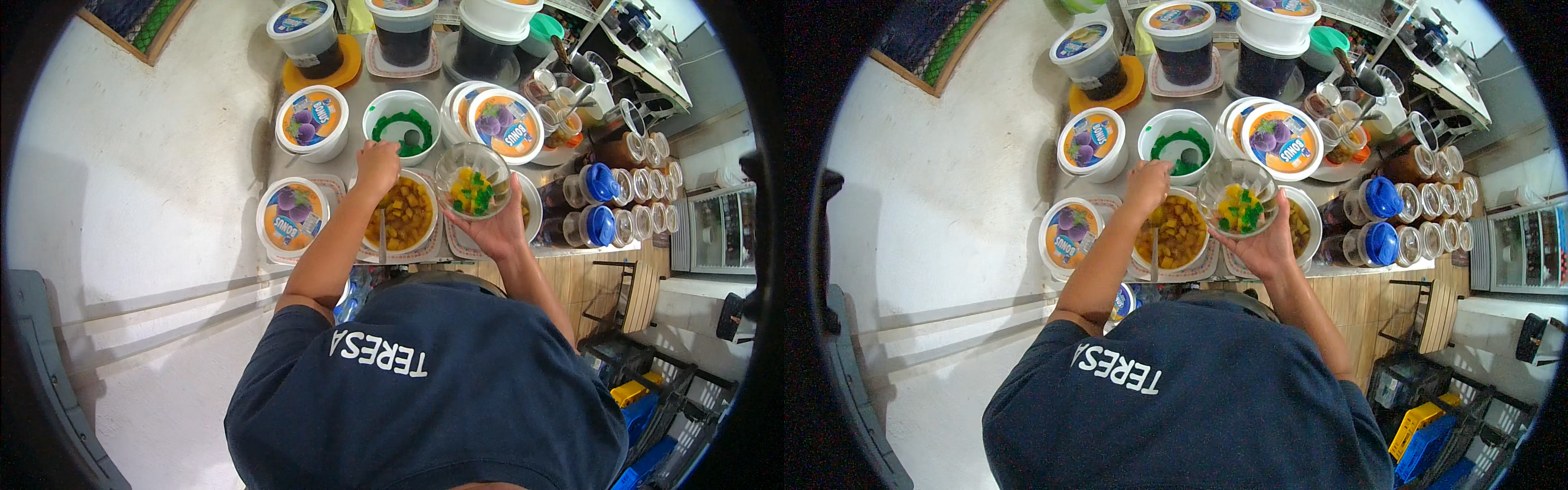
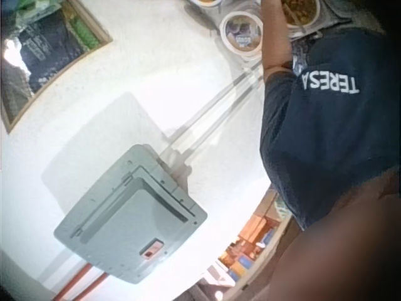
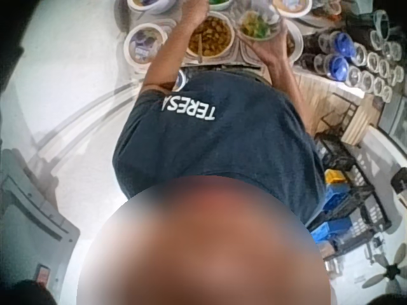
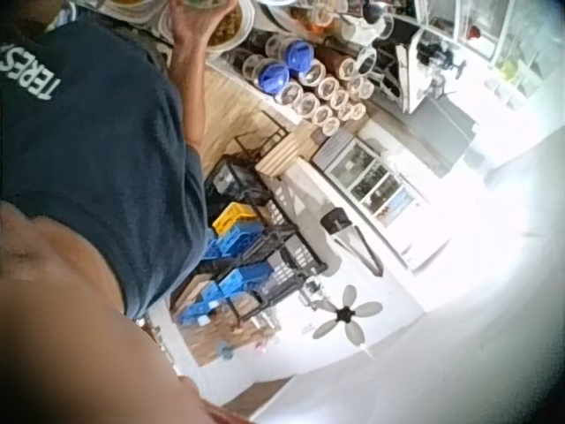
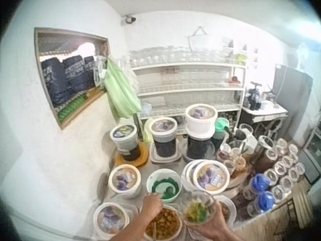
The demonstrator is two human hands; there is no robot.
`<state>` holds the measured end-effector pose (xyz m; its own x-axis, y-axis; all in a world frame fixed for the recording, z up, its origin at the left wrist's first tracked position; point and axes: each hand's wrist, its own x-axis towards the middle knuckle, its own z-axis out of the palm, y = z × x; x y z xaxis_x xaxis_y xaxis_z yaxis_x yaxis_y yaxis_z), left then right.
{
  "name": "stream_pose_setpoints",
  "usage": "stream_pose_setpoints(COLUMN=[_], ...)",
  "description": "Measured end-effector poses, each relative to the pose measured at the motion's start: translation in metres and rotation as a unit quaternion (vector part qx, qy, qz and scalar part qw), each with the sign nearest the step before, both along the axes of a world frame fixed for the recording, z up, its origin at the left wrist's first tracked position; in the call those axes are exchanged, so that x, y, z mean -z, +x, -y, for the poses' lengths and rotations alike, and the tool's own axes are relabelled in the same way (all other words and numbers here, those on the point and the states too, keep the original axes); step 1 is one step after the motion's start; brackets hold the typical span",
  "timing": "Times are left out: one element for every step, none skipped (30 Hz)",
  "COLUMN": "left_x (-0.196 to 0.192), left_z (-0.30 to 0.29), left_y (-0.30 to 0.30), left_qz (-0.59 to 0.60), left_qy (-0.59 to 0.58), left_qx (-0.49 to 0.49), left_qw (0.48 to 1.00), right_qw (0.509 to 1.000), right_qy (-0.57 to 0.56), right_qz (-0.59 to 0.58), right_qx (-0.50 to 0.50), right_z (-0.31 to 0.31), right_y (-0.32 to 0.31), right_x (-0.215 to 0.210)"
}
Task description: The person scoops colorful jellies and other toppings from multiple containers into two clear plastic cups using a spoon. They then retrieve a plate and a green plastic bag from a refrigerator, place the bag on the plate, and begin opening it.
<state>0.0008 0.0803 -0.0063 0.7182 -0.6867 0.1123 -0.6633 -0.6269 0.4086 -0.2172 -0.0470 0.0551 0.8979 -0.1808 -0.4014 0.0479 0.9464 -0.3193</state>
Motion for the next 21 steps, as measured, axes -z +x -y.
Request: stream_pose_setpoints(left_x=[0.004,0.006,0.005,0.007,0.009,0.010,0.012,0.012,0.010,0.009,0.007,0.005,0.005,0.005,0.006,0.007,0.009,0.011,0.012,0.012,0.013], left_z=[0.001,0.000,-0.004,-0.010,-0.020,-0.030,-0.033,-0.034,-0.037,-0.037,-0.032,-0.025,-0.017,-0.008,-0.002,0.002,0.006,0.007,0.004,-0.003,-0.013], left_y=[0.003,0.014,0.033,0.046,0.055,0.063,0.068,0.073,0.076,0.073,0.068,0.062,0.053,0.043,0.035,0.029,0.027,0.027,0.033,0.044,0.056], left_qz=[0.048,0.070,0.124,0.183,0.178,0.180,0.164,0.197,0.210,0.221,0.218,0.212,0.220,0.183,0.175,0.149,0.139,0.116,0.131,0.134,0.156], left_qy=[0.006,0.035,0.039,0.034,0.050,0.059,0.082,0.045,0.024,0.008,-0.008,-0.022,-0.052,-0.054,-0.090,-0.081,-0.089,-0.075,-0.100,-0.102,-0.130], left_qx=[-0.001,-0.051,-0.095,-0.139,-0.157,-0.175,-0.200,-0.186,-0.178,-0.171,-0.127,-0.084,-0.041,0.005,0.057,0.066,0.080,0.095,0.064,0.032,0.008], left_qw=[0.999,0.996,0.987,0.973,0.970,0.966,0.962,0.962,0.961,0.960,0.968,0.973,0.973,0.982,0.979,0.983,0.983,0.986,0.984,0.985,0.979], right_qw=[1.000,1.000,1.000,1.000,1.000,1.000,1.000,1.000,1.000,1.000,1.000,1.000,1.000,1.000,1.000,1.000,1.000,1.000,1.000,0.999,0.999], right_qy=[-0.001,-0.016,-0.008,0.000,0.007,-0.003,-0.013,-0.020,-0.023,-0.021,-0.016,-0.015,-0.012,-0.007,-0.009,-0.008,-0.004,-0.004,-0.001,0.002,0.012], right_qz=[-0.017,-0.022,-0.015,-0.010,-0.004,-0.011,-0.018,-0.016,-0.013,-0.004,-0.005,0.000,-0.005,-0.011,-0.009,-0.011,-0.003,-0.008,-0.005,0.001,-0.002], right_qx=[0.002,0.007,0.008,0.009,0.010,0.010,0.010,0.006,0.005,0.000,-0.003,-0.006,-0.006,-0.005,-0.009,-0.011,-0.016,-0.021,-0.028,-0.035,-0.036], right_z=[0.000,-0.001,-0.002,-0.002,-0.002,-0.002,-0.002,-0.002,-0.002,-0.003,-0.004,-0.006,-0.007,-0.008,-0.009,-0.010,-0.012,-0.013,-0.013,-0.014,-0.014], right_y=[-0.001,-0.002,-0.003,-0.004,-0.005,-0.007,-0.009,-0.009,-0.010,-0.011,-0.011,-0.011,-0.010,-0.008,-0.006,-0.005,-0.003,-0.003,-0.002,-0.002,-0.003], right_x=[-0.001,-0.002,-0.002,-0.002,-0.002,-0.002,-0.002,-0.002,-0.002,-0.002,-0.001,-0.001,0.000,0.000,0.000,0.000,0.000,0.000,0.000,0.001,0.001])
